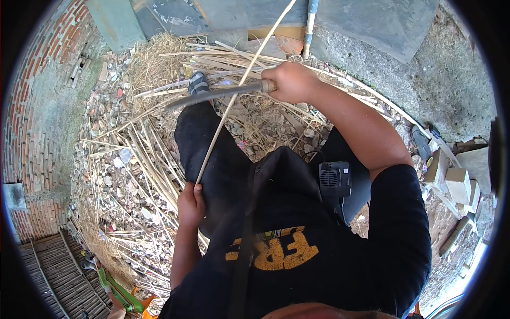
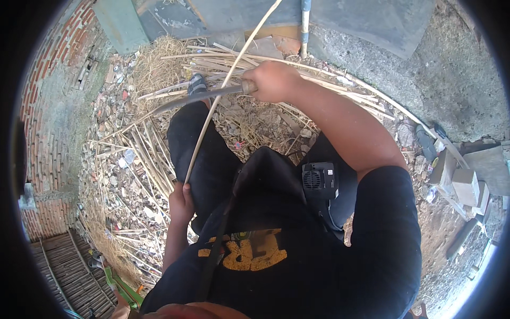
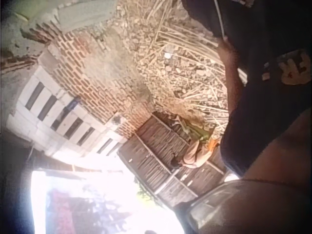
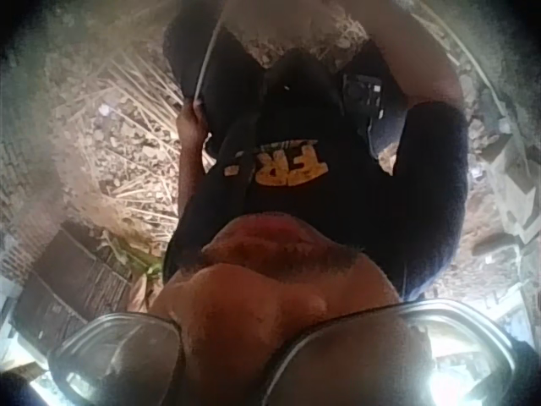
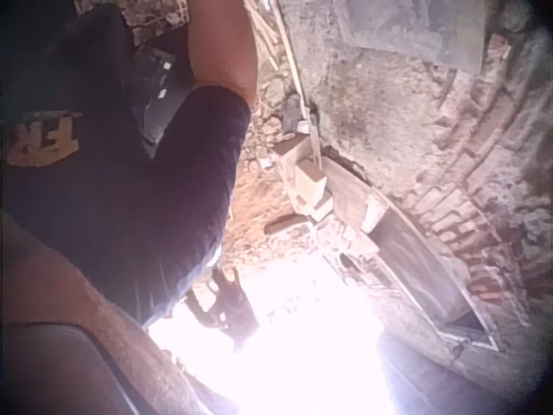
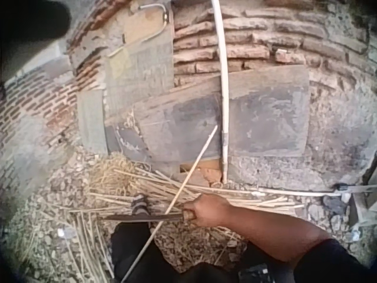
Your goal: The person strips thin layers from a bamboo pole using a knife. The person holds the bamboo pole with one hand and pulls the knife along its length to remove thin shavings.
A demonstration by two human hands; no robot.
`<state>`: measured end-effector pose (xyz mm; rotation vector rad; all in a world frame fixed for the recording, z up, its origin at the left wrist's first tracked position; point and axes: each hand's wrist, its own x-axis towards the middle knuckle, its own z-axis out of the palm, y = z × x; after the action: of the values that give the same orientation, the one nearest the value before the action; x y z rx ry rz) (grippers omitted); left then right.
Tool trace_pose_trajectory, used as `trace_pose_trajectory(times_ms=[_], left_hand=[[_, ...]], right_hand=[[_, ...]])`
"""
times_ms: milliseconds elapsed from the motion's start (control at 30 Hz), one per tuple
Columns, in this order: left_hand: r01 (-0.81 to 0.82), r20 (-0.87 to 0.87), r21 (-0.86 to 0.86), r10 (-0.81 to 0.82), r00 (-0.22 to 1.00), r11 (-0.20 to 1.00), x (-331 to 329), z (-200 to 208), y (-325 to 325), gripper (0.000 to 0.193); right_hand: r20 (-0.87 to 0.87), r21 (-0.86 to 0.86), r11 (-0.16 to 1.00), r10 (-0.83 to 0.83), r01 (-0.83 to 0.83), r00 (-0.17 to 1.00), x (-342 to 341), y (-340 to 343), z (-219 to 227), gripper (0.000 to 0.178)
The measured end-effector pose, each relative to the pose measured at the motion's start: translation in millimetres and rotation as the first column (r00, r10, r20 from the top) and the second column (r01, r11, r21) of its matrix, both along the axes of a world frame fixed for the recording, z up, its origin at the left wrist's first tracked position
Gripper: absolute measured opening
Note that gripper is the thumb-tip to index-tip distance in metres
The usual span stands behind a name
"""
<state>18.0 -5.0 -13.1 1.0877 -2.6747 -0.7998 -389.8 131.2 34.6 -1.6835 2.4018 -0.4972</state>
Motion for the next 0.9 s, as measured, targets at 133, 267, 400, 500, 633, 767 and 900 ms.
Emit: trace_pose_trajectory(times_ms=[133, 267, 400, 500, 633, 767, 900], left_hand=[[0.004, 0.024, -0.086, -0.002, 1.000, 0.996, -7, 2, 3, 0.033], [0.011, 0.061, -0.062, -0.007, 0.998, 0.998, -9, 7, 5, 0.031], [-0.009, 0.022, -0.091, 0.011, 1.000, 0.996, -2, 0, 5, 0.030], [-0.036, 0.048, -0.084, 0.040, 0.998, 0.996, -12, 8, 13, 0.030], [-0.007, 0.078, -0.125, 0.017, 0.997, 0.992, -9, 6, 11, 0.030], [0.020, 0.037, -0.069, -0.018, 0.999, 0.997, -1, -1, 2, 0.032], [0.070, 0.031, 0.004, -0.070, 0.997, 0.998, -12, 9, -2, 0.034]], right_hand=[[0.052, 0.067, 0.998, -0.020, 0.017, 0.998, -6, -3, -1, 0.029], [0.019, -0.010, 1.000, -0.029, 0.030, 0.999, -15, -7, -14, 0.029], [-0.059, 0.024, 1.000, -0.011, 0.012, 0.998, 7, -5, -2, 0.031], [0.021, -0.080, 0.992, -0.100, 0.102, 0.995, -23, -6, -21, 0.032], [-0.047, -0.013, 0.998, -0.069, 0.068, 0.997, -22, -4, -16, 0.028], [-0.064, 0.174, 0.984, -0.019, 0.029, 0.998, 14, -8, 9, 0.021], [0.065, 0.061, 0.995, -0.078, 0.074, 0.995, -13, -8, -15, 0.022]])
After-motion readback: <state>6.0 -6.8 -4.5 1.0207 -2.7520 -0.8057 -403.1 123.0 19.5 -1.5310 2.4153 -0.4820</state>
